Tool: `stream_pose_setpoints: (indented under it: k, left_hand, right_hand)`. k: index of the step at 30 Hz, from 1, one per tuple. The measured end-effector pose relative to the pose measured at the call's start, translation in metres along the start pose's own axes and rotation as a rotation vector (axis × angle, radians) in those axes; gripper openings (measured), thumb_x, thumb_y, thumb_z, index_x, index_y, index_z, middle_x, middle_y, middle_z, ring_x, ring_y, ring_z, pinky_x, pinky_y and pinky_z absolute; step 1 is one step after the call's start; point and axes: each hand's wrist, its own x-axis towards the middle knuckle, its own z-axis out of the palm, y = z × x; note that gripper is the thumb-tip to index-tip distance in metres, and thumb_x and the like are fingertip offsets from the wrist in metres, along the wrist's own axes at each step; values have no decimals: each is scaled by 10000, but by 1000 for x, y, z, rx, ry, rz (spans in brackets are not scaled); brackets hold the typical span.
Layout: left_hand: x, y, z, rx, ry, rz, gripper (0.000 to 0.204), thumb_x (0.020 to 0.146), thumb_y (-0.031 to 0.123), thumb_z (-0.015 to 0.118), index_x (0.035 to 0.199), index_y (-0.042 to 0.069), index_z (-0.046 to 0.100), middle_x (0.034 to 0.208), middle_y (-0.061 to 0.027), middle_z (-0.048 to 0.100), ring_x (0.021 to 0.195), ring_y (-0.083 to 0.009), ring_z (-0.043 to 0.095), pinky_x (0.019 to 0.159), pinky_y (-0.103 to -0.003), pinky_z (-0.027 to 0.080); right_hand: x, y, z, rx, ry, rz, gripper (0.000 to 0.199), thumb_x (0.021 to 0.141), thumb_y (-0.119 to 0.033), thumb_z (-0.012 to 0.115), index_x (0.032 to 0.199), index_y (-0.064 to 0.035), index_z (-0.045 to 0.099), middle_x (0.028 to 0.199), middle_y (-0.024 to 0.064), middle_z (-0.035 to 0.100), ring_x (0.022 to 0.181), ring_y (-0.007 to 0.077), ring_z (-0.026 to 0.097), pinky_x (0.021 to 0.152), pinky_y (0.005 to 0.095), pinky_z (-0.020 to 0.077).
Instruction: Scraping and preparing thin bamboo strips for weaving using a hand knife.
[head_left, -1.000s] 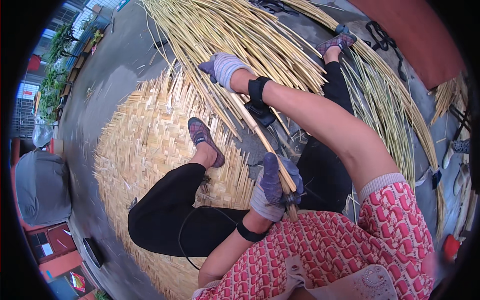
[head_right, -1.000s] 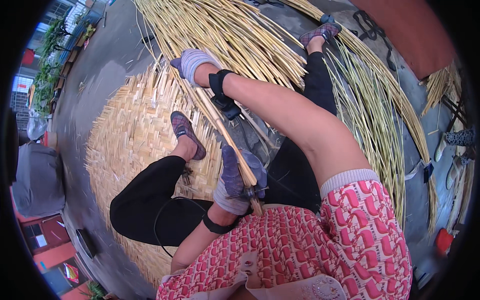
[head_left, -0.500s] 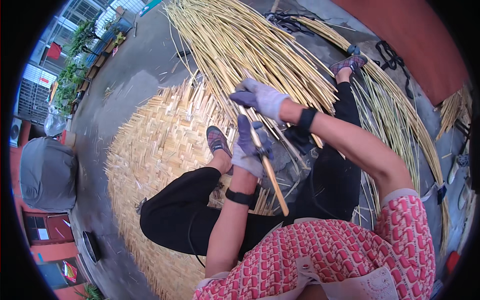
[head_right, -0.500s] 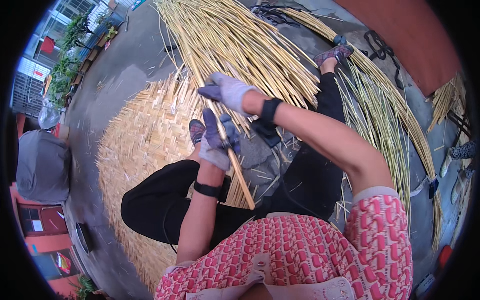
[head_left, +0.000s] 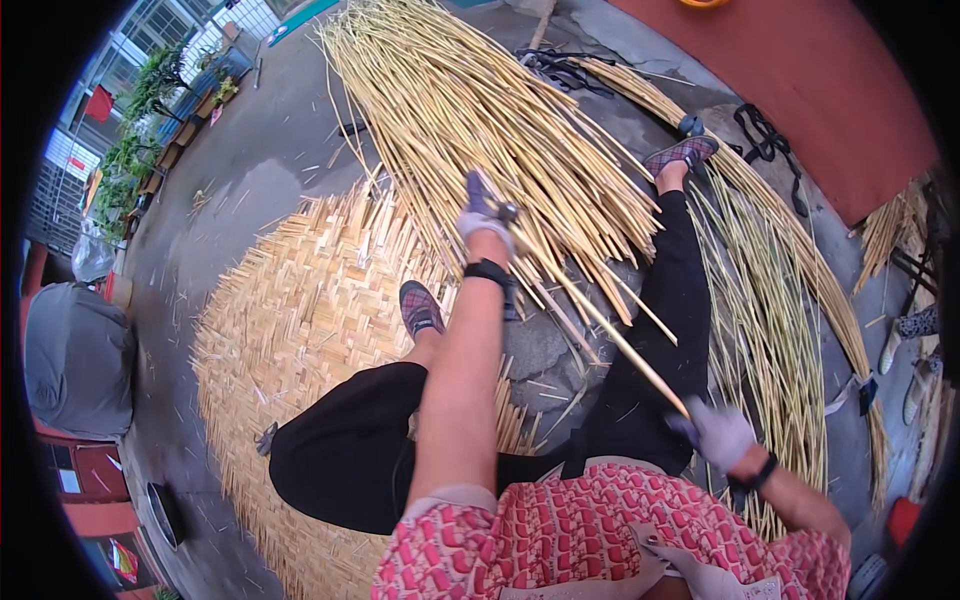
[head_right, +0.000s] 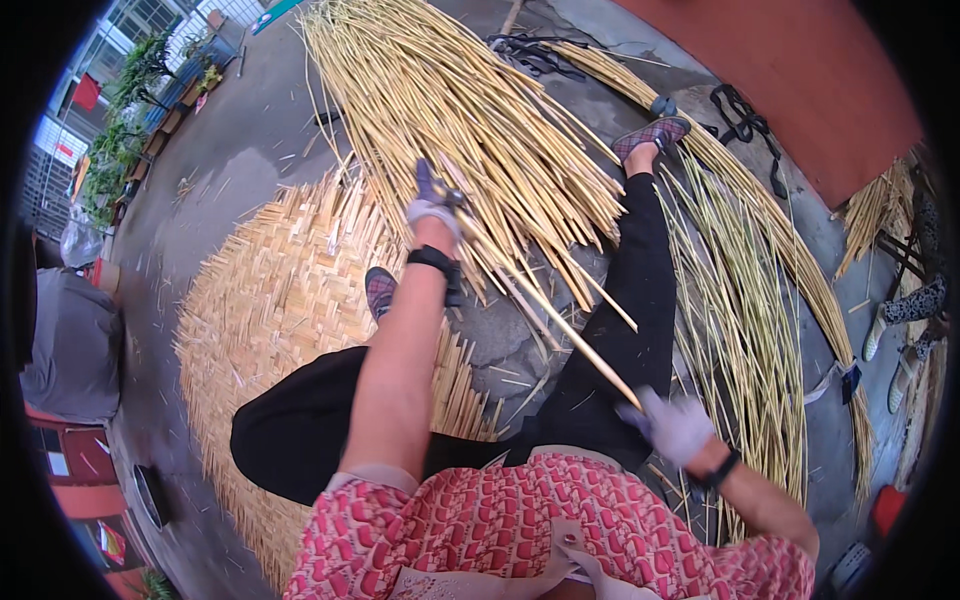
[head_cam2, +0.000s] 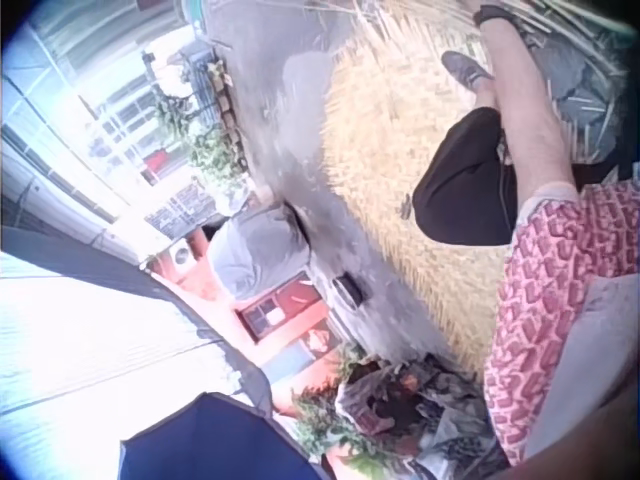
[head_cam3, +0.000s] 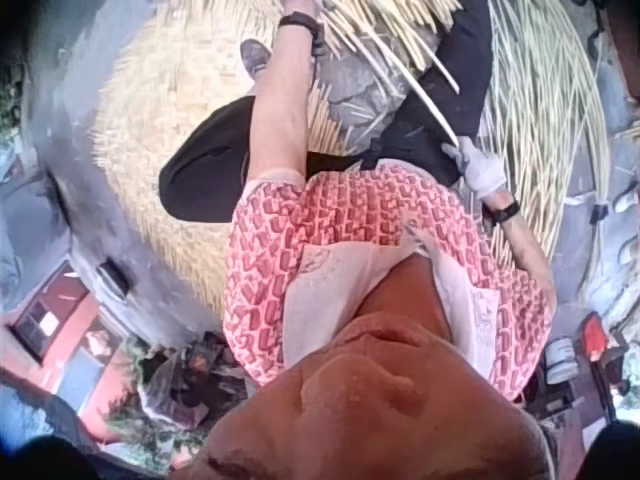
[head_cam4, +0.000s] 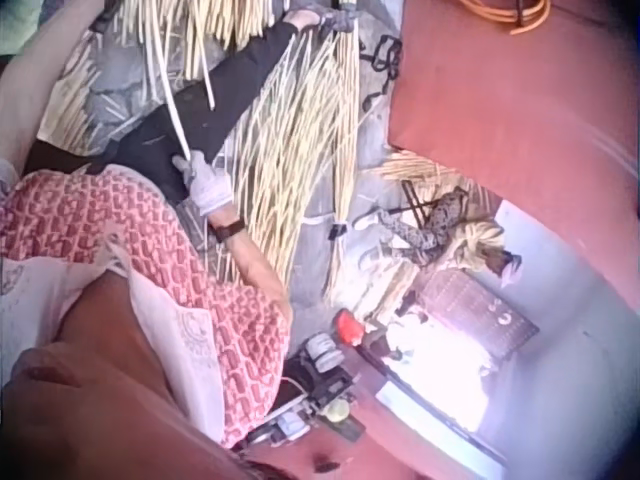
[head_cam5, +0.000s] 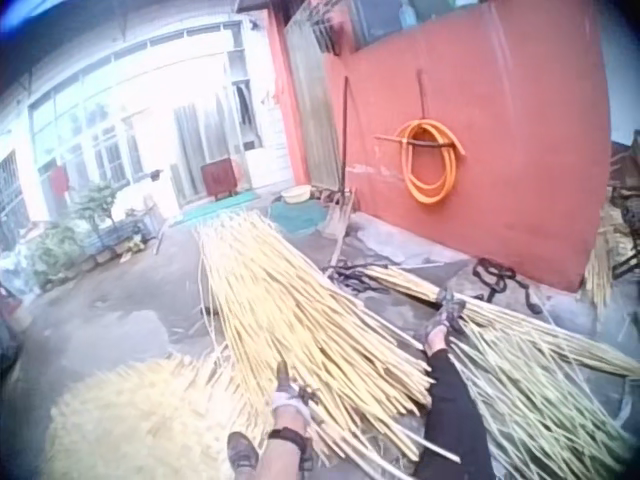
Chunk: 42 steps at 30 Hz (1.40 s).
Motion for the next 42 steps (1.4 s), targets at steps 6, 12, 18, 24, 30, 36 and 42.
stream_pose_setpoints:
  k: [6, 12, 18, 24, 30, 36, 42]
  left_hand:
    - [66, 88, -28, 156, -185, 209, 534, 784, 571, 657, 933, 82, 507, 561, -14, 456, 460, -161, 494, 435, -315, 456]
    - [-86, -107, -13, -72, -233, -179, 204, 836, 216, 706, 930, 94, 573, 879, -24, 572, 693, -184, 565, 597, -362, 502]
    - [-33, -39, -47, -192, -198, -176, 244, 945, 295, 413, 844, 148, 580, 566, 16, 539, 442, -150, 514, 382, -306, 424]
    - [-62, -2, -26, -3, -140, -44, 338, 806, 408, 708, 854, 130, 520, 560, 27, 481, 440, -136, 486, 365, -303, 405]
    - [-105, -83, -13, -295, 54, -326, 340, 957, 278, 402, 1152, 75, 594, 898, -36, 658, 697, -174, 610, 668, -294, 512]
    - [-44, -32, -36, 173, -79, -21, 257, 886, 358, 600, 917, 103, 583, 656, 2, 519, 466, -131, 467, 391, -279, 381]
    - [-127, -159, -37, -18, -33, -295, 216, 887, 309, 593, 1032, 152, 624, 881, 19, 595, 613, -163, 560, 441, -374, 446]
  right_hand:
    - [-228, 86, 85, -246, -405, 604, 298, 860, -338, 604, 735, -79, 524, 578, 153, 546, 597, 355, 569, 581, 471, 424]
    - [-2, 14, 56, 592, 294, 406, 328, 892, -250, 616, 1133, -50, 516, 969, 223, 633, 905, 387, 615, 767, 409, 478]
    - [-54, -5, 53, 241, 266, 181, 241, 897, -275, 599, 795, -65, 539, 653, 197, 556, 610, 415, 552, 528, 469, 426]
    - [-99, 5, 58, 277, -51, 680, 334, 887, -394, 591, 898, -60, 575, 713, 200, 624, 696, 387, 638, 626, 451, 507]
    - [-66, -12, 63, 373, 306, 398, 238, 881, -275, 621, 885, -43, 569, 739, 221, 593, 689, 433, 571, 569, 461, 446]
    - [-133, -3, 71, 525, 66, 714, 283, 860, -312, 657, 863, -49, 554, 724, 206, 608, 694, 390, 619, 594, 422, 488]
    - [-16, -10, 73, 866, 187, 569, 145, 864, -158, 639, 931, -43, 580, 740, 195, 611, 641, 361, 591, 585, 397, 456]
